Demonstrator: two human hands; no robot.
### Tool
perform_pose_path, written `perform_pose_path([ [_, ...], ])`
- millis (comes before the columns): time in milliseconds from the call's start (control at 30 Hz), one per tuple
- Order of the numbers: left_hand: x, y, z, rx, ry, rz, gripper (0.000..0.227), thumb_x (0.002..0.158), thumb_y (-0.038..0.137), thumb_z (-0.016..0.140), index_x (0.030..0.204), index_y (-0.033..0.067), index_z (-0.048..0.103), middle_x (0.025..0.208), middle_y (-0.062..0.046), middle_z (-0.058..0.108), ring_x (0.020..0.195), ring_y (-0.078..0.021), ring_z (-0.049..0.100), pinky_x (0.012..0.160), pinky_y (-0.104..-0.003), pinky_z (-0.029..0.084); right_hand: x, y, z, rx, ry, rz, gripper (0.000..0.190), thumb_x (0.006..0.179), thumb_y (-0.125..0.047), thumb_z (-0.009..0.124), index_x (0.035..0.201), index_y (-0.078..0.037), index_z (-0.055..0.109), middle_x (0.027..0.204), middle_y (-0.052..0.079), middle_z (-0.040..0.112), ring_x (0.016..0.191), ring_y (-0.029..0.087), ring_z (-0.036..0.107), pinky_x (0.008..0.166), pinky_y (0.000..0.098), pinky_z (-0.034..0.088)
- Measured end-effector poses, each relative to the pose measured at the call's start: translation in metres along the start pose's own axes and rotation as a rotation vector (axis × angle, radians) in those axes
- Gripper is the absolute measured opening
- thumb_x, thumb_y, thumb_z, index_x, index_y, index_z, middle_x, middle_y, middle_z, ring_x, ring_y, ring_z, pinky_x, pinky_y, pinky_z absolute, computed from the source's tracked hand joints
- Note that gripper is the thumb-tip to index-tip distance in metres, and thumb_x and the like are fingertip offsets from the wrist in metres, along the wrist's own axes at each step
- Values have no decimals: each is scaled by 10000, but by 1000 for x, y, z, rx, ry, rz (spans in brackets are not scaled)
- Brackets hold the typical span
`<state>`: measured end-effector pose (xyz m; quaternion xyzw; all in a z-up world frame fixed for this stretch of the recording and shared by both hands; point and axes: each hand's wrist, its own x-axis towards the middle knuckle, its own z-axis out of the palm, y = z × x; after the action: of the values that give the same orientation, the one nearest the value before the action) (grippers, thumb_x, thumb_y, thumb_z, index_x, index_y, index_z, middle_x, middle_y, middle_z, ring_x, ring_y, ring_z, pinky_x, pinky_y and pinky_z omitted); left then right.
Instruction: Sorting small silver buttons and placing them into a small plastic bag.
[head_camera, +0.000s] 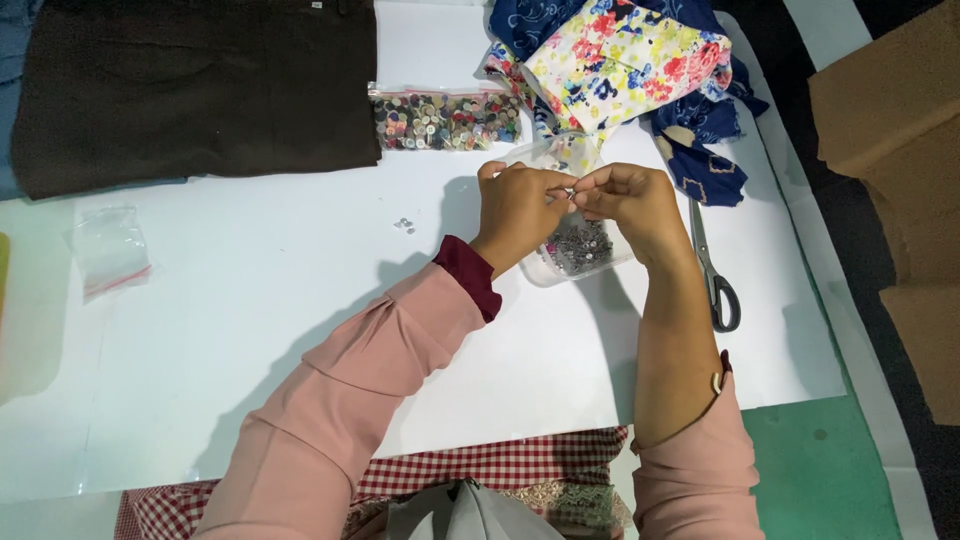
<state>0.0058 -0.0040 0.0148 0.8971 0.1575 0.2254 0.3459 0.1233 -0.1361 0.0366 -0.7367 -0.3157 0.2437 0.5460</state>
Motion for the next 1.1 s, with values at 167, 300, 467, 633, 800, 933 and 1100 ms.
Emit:
perform_pose_path([
  [167,3,-10,2,-33,-15,-6,154,927,127,692,1030,191,786,798,45,766,913,-174,674,1075,-556,251,0,0,-2,57,-15,19,183,845,61,767,1018,80,712,837,170,706,796,208,739,765,317,650],
  [300,4,-14,7,-63,12,-30,135,900,151,719,995,215,789,777,73,759,872,-162,662,1066,-530,264,0,1,-2,110,-11,18,185,841,69,757,1020,69,714,818,165,696,771,207,743,728,309,663],
  [467,1,-15,11,-43,61,-7,130,859,187,765,971,253,774,804,85,759,888,-165,667,1079,-523,279,1,1,1,155,8,30,204,823,70,772,1017,64,709,806,147,692,747,196,746,715,312,669],
  [633,-2,-9,3,-75,83,1,132,822,185,805,934,249,774,794,89,755,859,-143,657,1061,-512,289,1,0,3,193,16,40,234,808,57,794,1024,52,707,797,119,683,729,181,745,701,304,674],
  [800,-3,-10,2,-66,99,29,111,809,213,832,891,249,767,749,97,728,833,-123,643,1068,-499,267,-1,-3,3,176,7,47,262,802,52,800,1048,41,712,831,124,711,732,165,738,692,290,668],
  [933,-5,-9,1,-68,107,23,117,805,233,840,896,252,769,755,99,730,835,-118,645,1070,-493,269,-1,-3,4,186,7,37,271,800,50,812,1051,42,712,831,125,713,729,168,743,681,288,672],
  [1100,-8,-15,-5,-197,86,38,123,860,165,815,968,216,791,811,43,763,833,-122,649,1039,-426,297,-2,-5,4,250,-11,60,303,795,26,821,1074,37,702,859,125,722,739,183,754,681,295,676],
])
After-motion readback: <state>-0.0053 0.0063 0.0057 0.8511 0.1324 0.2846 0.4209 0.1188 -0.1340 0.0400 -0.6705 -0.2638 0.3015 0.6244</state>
